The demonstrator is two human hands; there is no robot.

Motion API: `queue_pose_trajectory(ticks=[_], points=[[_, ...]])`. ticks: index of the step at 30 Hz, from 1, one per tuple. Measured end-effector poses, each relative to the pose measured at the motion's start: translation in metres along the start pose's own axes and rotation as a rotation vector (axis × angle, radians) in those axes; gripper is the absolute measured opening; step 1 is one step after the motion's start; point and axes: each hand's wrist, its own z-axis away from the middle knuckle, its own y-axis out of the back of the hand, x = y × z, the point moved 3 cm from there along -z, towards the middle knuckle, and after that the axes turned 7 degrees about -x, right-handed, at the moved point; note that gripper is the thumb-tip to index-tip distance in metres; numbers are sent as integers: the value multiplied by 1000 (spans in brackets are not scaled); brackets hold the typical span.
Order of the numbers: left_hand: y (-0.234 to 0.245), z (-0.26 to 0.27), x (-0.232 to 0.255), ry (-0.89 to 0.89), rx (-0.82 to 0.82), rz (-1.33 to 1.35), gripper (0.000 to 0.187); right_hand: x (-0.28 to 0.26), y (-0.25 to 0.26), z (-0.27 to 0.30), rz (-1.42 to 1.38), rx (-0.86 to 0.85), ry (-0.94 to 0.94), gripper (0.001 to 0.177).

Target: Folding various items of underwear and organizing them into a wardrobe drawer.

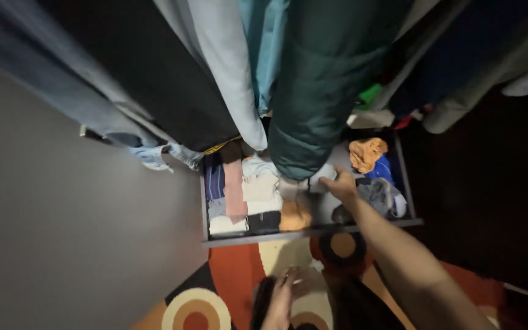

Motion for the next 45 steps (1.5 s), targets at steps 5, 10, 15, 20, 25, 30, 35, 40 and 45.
queue_pose_trajectory(ticks=[5, 10, 15, 20, 25, 30, 35, 40, 45], points=[[55, -38, -21, 4, -6, 95, 51, 68, 28, -28, -1, 86, 178, 61], [70, -37, -28, 24, 58, 54, 48, -16, -67, -51, 10, 108, 237, 55], [76, -47, -36, 43, 96, 19, 46, -17, -79, -49, 24, 177, 279, 50], [69, -51, -38, 57, 87, 4, 44, 53, -38, -49, 49, 282, 305, 45], [74, -49, -32, 219, 131, -48, 47, -24, 22, 7, 548, 575, 398, 30], [119, -83, -69, 46, 34, 112, 40, -12, 82, -5, 784, 687, 19, 45], [91, -49, -38, 51, 186, 38, 35, 3, 97, -1, 548, 512, 63, 31], [24, -14, -3, -174, -78, 121, 27, -79, 170, 65, -292, 451, -135, 24], [-141, 112, 135, -478, -141, -372, 50, -215, 253, 183, -937, 75, -32, 27]])
